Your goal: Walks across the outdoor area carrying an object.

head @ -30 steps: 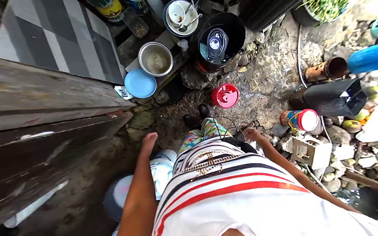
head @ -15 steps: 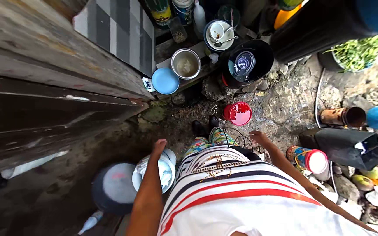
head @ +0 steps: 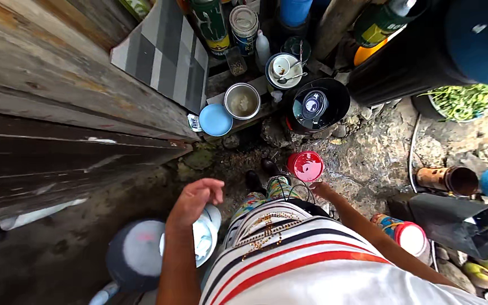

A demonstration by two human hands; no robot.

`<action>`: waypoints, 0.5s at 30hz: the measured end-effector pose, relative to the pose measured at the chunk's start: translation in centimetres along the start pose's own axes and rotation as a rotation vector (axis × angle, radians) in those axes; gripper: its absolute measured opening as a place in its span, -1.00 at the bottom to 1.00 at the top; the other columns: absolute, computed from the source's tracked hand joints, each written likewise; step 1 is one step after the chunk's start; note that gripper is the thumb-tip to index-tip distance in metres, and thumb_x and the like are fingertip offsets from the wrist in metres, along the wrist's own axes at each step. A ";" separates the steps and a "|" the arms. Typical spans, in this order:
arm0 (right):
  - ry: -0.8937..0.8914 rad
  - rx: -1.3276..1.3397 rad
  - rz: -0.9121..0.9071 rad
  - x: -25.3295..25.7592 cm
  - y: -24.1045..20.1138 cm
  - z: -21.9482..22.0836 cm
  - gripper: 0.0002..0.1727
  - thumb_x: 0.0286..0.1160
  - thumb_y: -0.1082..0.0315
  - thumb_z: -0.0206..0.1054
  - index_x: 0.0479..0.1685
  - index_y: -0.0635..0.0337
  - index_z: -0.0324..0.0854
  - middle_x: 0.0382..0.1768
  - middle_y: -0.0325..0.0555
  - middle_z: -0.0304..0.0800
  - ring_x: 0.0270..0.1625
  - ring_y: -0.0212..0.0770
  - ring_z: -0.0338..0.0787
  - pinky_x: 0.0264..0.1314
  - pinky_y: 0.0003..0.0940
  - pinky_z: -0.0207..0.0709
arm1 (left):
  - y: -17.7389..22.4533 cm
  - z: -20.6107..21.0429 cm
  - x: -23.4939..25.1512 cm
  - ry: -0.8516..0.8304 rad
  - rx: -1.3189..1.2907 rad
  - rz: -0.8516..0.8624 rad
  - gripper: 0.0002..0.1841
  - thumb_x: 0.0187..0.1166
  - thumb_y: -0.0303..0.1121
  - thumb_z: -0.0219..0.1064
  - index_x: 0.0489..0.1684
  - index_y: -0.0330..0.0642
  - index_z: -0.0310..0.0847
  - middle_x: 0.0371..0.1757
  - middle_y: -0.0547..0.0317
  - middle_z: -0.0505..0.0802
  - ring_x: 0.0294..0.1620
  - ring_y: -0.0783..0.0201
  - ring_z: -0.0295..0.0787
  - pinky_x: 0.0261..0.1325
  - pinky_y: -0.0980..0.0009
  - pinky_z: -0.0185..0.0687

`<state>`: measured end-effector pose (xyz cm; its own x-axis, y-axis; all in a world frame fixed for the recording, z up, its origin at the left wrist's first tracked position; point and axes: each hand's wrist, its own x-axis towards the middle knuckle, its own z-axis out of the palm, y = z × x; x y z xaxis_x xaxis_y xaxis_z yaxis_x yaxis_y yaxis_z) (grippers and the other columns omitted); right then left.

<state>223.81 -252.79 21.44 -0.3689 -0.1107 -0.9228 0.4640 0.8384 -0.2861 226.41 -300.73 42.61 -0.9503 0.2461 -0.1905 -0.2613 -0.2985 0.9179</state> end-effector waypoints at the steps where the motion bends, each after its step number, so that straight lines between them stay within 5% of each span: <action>1: -0.022 0.001 0.021 0.4 0.3 -0.6 -0.56 0.73 0.32 0.27 0.49 0.36 0.57 0.30 0.42 0.73 0.27 0.30 0.79 0.46 0.19 0.53 | 3.1 2.0 1.2 -0.194 -0.024 0.130 -0.61 0.68 0.14 0.27 0.01 0.09 0.87 -0.24 0.43 0.92 -0.24 0.49 0.83 -0.05 0.46 0.78; 4: -0.032 0.022 0.027 2.3 1.2 -2.6 -0.56 0.74 0.30 0.26 0.50 0.34 0.56 0.27 0.40 0.74 0.19 0.25 0.82 0.36 0.16 0.60 | 11.3 9.7 3.5 -0.686 -0.108 0.323 -0.63 0.76 -0.03 0.23 -0.18 -0.08 0.84 -0.21 0.33 0.90 -0.14 0.50 0.78 0.00 0.50 0.66; 6: -0.014 0.039 0.030 3.0 0.8 -4.8 -0.55 0.75 0.31 0.24 0.52 0.34 0.54 0.26 0.38 0.75 0.15 0.21 0.83 0.30 0.12 0.63 | 13.5 13.7 4.8 -0.857 -0.078 0.364 -0.61 0.77 -0.09 0.19 -0.27 -0.17 0.82 -0.15 0.19 0.87 -0.02 0.39 0.75 0.12 0.43 0.58; 10: 0.023 0.046 0.011 3.6 -2.0 -9.3 -0.55 0.81 0.33 0.17 0.57 0.35 0.48 0.31 0.38 0.72 0.22 0.20 0.82 0.34 0.09 0.62 | 14.2 18.2 8.0 -0.836 0.168 0.458 -0.55 0.72 0.00 0.21 -0.25 -0.20 0.85 -0.04 0.05 0.84 0.10 0.26 0.67 0.24 0.29 0.43; 15: 0.022 -0.056 -0.098 5.4 -3.3 -12.7 -0.57 0.79 0.38 0.19 0.53 0.40 0.50 0.28 0.43 0.73 0.23 0.27 0.81 0.37 0.16 0.62 | 13.4 20.3 8.8 -0.637 0.385 0.444 -0.47 0.50 0.11 0.40 0.04 -0.23 0.87 0.30 -0.05 0.79 0.40 0.08 0.59 0.47 0.16 0.35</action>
<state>210.08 -249.42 20.66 -0.4283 -0.1823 -0.8850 0.3795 0.8526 -0.3593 218.03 -283.82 60.27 -0.6449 0.6848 0.3392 0.2968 -0.1846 0.9369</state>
